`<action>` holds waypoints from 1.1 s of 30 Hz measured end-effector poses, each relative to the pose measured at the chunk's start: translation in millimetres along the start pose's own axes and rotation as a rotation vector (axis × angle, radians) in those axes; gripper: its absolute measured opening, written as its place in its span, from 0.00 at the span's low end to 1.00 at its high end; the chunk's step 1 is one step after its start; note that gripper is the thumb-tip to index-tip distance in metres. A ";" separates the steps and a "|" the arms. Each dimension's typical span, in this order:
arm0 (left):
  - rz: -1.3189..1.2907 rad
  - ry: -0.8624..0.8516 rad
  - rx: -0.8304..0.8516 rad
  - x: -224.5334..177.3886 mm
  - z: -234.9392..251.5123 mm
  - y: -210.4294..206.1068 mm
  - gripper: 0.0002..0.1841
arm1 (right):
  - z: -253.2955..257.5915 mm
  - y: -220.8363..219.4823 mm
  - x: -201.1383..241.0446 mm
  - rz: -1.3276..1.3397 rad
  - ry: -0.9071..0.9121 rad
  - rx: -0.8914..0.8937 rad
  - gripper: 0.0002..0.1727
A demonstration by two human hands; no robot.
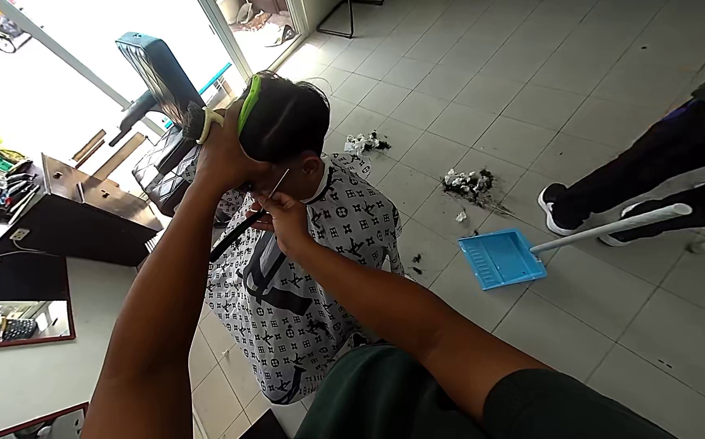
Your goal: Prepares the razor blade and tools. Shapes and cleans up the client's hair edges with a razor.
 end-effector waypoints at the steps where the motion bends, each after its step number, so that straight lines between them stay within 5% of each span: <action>1: 0.001 -0.006 -0.004 -0.2 0.2 -0.1 0.69 | -1.0 -2.2 0.3 -0.008 0.000 0.011 0.11; 11: -0.019 0.014 -0.005 -7.0 -6.6 0.3 0.69 | -6.5 -0.9 8.4 -0.034 0.038 0.040 0.10; 17: 0.025 0.087 -0.052 -5.4 -4.7 -9.6 0.77 | -6.5 0.3 11.9 -0.015 0.024 0.030 0.10; 33: 0.032 0.034 -0.071 -7.9 -4.3 -6.3 0.71 | -0.3 0.1 9.2 -0.004 -0.004 0.013 0.09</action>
Point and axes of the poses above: each hand's wrist, its own z-axis towards the middle knuckle, its own y-axis out of the back of the hand, x = y × z, the point moved 8 cm from there along z, towards the middle knuckle, and after that the axes turned 4 degrees about y, right-handed, at the moved point
